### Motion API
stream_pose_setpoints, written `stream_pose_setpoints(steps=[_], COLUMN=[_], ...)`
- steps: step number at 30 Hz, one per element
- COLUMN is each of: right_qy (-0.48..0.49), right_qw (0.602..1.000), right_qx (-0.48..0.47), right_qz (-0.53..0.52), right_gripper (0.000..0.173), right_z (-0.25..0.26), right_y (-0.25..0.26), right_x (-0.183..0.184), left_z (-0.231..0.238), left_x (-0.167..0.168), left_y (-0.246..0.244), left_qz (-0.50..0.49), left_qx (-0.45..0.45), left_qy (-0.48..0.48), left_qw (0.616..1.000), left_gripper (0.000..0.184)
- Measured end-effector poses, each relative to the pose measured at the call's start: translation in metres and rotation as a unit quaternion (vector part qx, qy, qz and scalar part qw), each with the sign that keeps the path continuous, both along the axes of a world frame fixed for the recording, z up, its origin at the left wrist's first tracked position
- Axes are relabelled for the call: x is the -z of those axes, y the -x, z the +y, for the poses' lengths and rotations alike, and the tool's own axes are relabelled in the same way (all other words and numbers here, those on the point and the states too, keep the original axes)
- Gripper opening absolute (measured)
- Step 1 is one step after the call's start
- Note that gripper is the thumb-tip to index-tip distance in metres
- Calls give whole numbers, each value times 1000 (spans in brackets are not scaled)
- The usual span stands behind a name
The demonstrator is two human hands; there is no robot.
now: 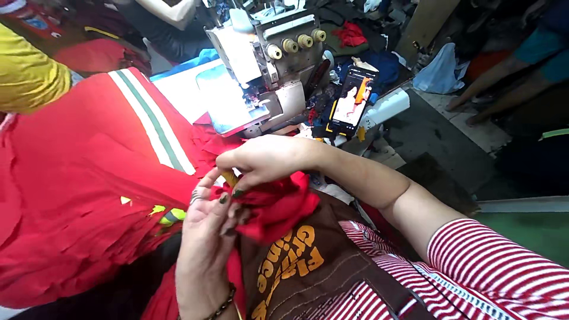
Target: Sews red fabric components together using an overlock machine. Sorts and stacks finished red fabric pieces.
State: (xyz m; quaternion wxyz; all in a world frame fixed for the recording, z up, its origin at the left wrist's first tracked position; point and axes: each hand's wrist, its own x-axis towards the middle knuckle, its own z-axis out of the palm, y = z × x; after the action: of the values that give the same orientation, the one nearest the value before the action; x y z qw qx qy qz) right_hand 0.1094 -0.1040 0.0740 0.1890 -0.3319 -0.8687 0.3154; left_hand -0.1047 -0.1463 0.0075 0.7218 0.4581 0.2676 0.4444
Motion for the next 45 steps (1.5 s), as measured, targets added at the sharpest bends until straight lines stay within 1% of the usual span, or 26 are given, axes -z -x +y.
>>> stream_pose_setpoints(steps=[1, 3, 5, 6, 8, 9, 11, 13, 14, 16, 18, 19, 21, 23, 24, 27, 28, 30, 32, 34, 36, 37, 40, 41, 42, 45], right_qy=[17, 56, 87, 96, 85, 83, 121, 163, 155, 89, 31, 4, -59, -80, -78, -55, -44, -38, -38, 1, 42, 46, 43, 47, 59, 124], right_qw=[999, 991, 989, 990, 993, 993, 982, 967, 967, 985, 997, 999, 996, 991, 991, 994, 997, 999, 996, 997, 997, 995, 993, 992, 989, 963], right_qx=[-13, -47, -56, -48, -30, -21, 12, 59, 77, 80, 56, 44, 45, 67, 74, 75, 63, 18, -31, -53, -46, -44, -30, -29, -38, -97], right_qz=[47, 108, 110, 94, 70, 79, 141, 187, 185, 128, 32, -2, -52, -84, -86, -58, -27, 30, 75, 60, 55, 74, 106, 112, 126, 217], right_gripper=[28, 21, 17, 18, 17, 18, 20, 22, 21, 20, 21, 20, 15, 13, 14, 20, 22, 17, 16, 20, 20, 19, 15, 14, 12, 9], right_z=[5, 17, 28, 33, 45, 51, 54, 46, 41, 28, 9, -1, -17, -26, -27, -27, -23, -13, -3, 6, 13, 16, 19, 16, 13, 5], right_y=[-5, -17, -30, -37, -52, -57, -59, -48, -39, -18, 2, 12, 26, 28, 27, 18, 14, 6, -5, -19, -32, -36, -41, -40, -38, -34], right_x=[6, 22, 34, 37, 42, 44, 42, 31, 27, 23, 19, 19, 21, 14, 11, 0, -1, 2, 9, 13, 17, 19, 17, 14, 10, 8], left_z=[1, 1, 2, 2, 0, -1, -4, -7, -9, -11, -9, -8, -4, 2, 5, 13, 15, 19, 25, 28, 28, 27, 25, 27, 30, 32], left_x=[-3, -9, -16, -18, -21, -20, -14, -4, 1, 9, 13, 14, 13, 10, 6, -11, -17, -29, -34, -38, -39, -38, -36, -37, -34, -26], left_y=[6, 22, 37, 43, 51, 52, 45, 33, 25, 9, -3, -8, -17, -19, -19, -10, -5, 9, 40, 79, 112, 121, 111, 102, 96, 93], left_qz=[17, 30, 17, 19, 39, 52, 68, 63, 52, 10, -31, -41, -65, -83, -81, -73, -78, -69, -65, -62, -82, -83, -21, 0, 1, -36], left_qx=[-21, -46, -61, -66, -77, -82, -84, -74, -71, -56, -55, -68, -108, -140, -158, -189, -192, -218, -246, -262, -240, -227, -245, -253, -255, -247], left_qy=[-10, -18, -18, -24, -35, -40, -32, -7, 8, 39, 70, 74, 76, 66, 54, -4, -28, -62, -86, -113, -121, -124, -108, -95, -80, -36], left_qw=[1000, 998, 998, 997, 996, 995, 994, 995, 996, 998, 996, 994, 989, 984, 983, 979, 978, 972, 963, 957, 960, 962, 963, 963, 964, 968], left_gripper=[40, 42, 43, 45, 53, 57, 61, 62, 61, 55, 43, 37, 32, 29, 31, 35, 36, 37, 32, 23, 30, 30, 22, 27, 30, 22])
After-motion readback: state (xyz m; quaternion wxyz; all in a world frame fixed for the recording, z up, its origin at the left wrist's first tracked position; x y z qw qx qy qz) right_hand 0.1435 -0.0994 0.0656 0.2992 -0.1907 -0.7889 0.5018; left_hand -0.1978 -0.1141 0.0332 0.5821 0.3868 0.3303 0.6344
